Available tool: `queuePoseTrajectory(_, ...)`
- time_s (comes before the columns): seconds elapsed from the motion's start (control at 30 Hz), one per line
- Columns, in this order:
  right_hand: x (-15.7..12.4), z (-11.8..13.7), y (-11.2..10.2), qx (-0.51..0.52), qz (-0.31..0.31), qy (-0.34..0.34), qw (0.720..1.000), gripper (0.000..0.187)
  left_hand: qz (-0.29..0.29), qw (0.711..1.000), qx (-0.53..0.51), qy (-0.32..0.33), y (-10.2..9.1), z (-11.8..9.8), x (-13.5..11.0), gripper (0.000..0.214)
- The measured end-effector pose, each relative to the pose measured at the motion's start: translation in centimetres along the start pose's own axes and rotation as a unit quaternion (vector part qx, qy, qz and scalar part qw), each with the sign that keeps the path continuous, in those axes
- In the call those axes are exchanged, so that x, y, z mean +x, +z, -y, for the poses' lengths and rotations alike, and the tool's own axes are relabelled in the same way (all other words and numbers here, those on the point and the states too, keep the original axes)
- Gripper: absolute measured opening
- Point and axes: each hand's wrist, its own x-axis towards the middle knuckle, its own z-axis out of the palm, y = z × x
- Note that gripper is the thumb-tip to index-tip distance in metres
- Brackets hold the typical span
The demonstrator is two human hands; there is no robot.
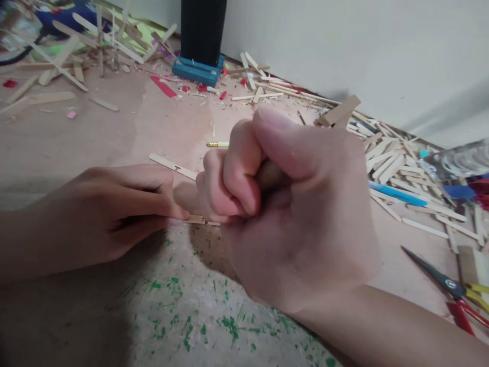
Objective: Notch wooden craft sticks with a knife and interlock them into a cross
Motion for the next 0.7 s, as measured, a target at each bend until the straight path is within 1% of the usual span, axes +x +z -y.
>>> queuePoseTrajectory(0.1, 0.2, 0.0, 0.1, 0.021, -0.046, 0.034, 0.998, 0.092, -0.006, 1.0, 0.003, 0.004, 0.0, 0.0, -0.1, 0.034)
queuePoseTrajectory(0.13, 0.2, 0.0, 0.1, 0.025, -0.046, 0.035, 0.998, 0.093, -0.004, 1.0, 0.003, 0.005, 0.0, 0.0, -0.1, 0.034)
queuePoseTrajectory(0.27, -0.1, -0.1, -0.6, 0.025, -0.012, 0.021, 0.999, 0.095, -0.005, 1.0, 0.012, 0.001, 0.0, 0.0, 0.0, 0.034)
queuePoseTrajectory(0.33, -0.4, -0.4, -1.1, 0.021, 0.01, 0.002, 1.0, 0.089, -0.011, 1.0, 0.008, 0.006, 0.0, 0.0, 0.1, 0.034)
queuePoseTrajectory(0.4, -0.8, -0.6, -1.5, 0.015, 0.03, -0.018, 0.999, 0.082, -0.002, 1.0, 0.005, 0.003, -0.1, 0.0, 0.2, 0.034)
queuePoseTrajectory(0.47, -1.1, -0.8, -1.8, 0.01, 0.037, -0.032, 0.999, 0.076, 0.005, 1.0, 0.008, -0.002, -0.3, 0.0, 0.2, 0.035)
queuePoseTrajectory(0.53, -1.3, -0.8, -2.0, -0.006, 0.047, -0.039, 0.998, 0.075, 0.009, 1.0, 0.012, -0.002, -0.3, 0.0, 0.2, 0.036)
queuePoseTrajectory(0.7, -1.2, -0.9, -2.2, -0.042, 0.066, -0.053, 0.996, 0.076, -0.012, 1.0, 0.004, 0.01, -0.2, 0.1, 0.0, 0.037)
